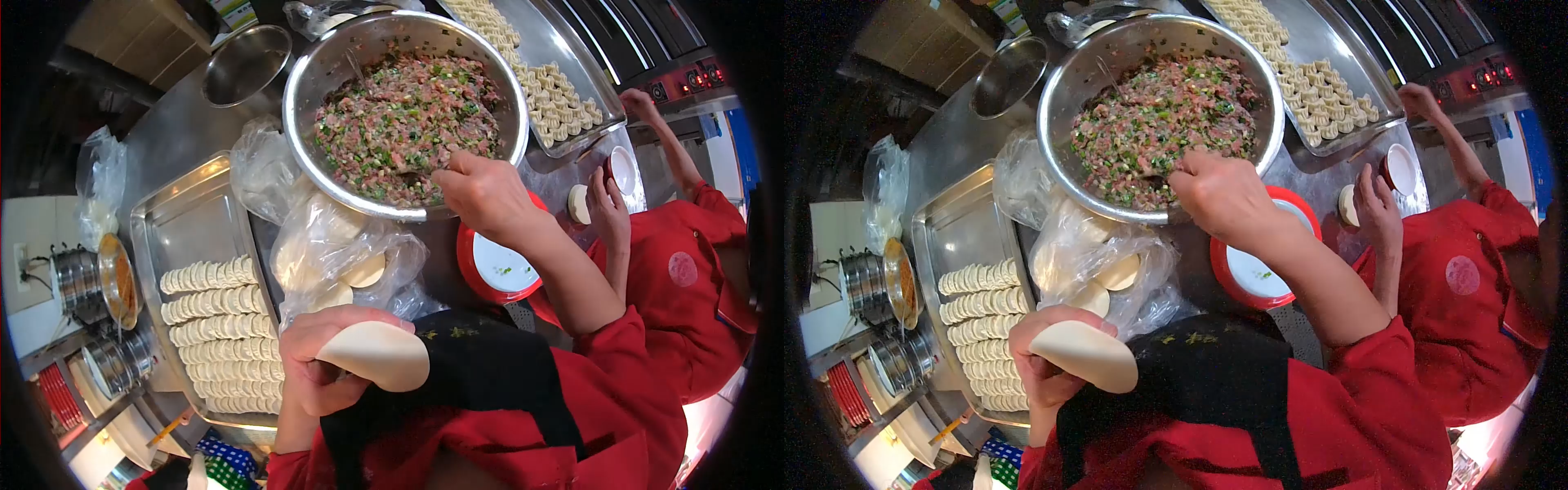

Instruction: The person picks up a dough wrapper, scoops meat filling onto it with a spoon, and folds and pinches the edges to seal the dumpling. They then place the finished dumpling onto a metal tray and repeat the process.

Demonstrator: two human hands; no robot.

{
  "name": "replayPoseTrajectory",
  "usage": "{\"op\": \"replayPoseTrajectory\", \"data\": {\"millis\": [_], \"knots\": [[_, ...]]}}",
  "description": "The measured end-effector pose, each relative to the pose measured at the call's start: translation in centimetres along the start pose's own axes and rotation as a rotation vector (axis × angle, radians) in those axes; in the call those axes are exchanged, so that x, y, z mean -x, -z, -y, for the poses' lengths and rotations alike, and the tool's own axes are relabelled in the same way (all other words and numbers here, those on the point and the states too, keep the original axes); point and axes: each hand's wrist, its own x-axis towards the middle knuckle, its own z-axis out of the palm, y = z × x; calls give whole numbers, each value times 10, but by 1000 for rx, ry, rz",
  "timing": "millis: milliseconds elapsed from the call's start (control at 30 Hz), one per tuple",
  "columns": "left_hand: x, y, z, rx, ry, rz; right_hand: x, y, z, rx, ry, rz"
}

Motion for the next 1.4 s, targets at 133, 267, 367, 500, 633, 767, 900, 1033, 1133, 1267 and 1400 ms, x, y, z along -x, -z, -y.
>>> {"op": "replayPoseTrajectory", "data": {"millis": [133,267,367,500,633,767,900,1033,1133,1267,1400], "knots": [[2,-10,-2,290,158,-186,14,4,-7,-209,-43,124],[8,-2,30,553,443,-468,15,22,-10,-304,-54,120],[2,-2,48,785,466,-487,15,24,-14,-348,-105,19],[-3,0,72,582,736,-609,16,13,-20,-246,-241,95],[-6,-5,86,823,795,-598,17,4,-19,-355,-280,193],[-9,-9,96,928,806,-542,19,7,-11,-588,-422,145],[-15,-11,93,824,814,-519,19,2,-9,-636,-430,165],[-15,-10,91,737,808,-478,12,-6,-7,-810,-556,100],[-17,-9,90,753,788,-485,7,-6,-10,-989,-752,130],[-23,-6,83,836,727,-533,2,8,-10,-1248,-939,90],[-32,-4,75,884,651,-505,4,27,-3,-1264,-886,-11]]}}
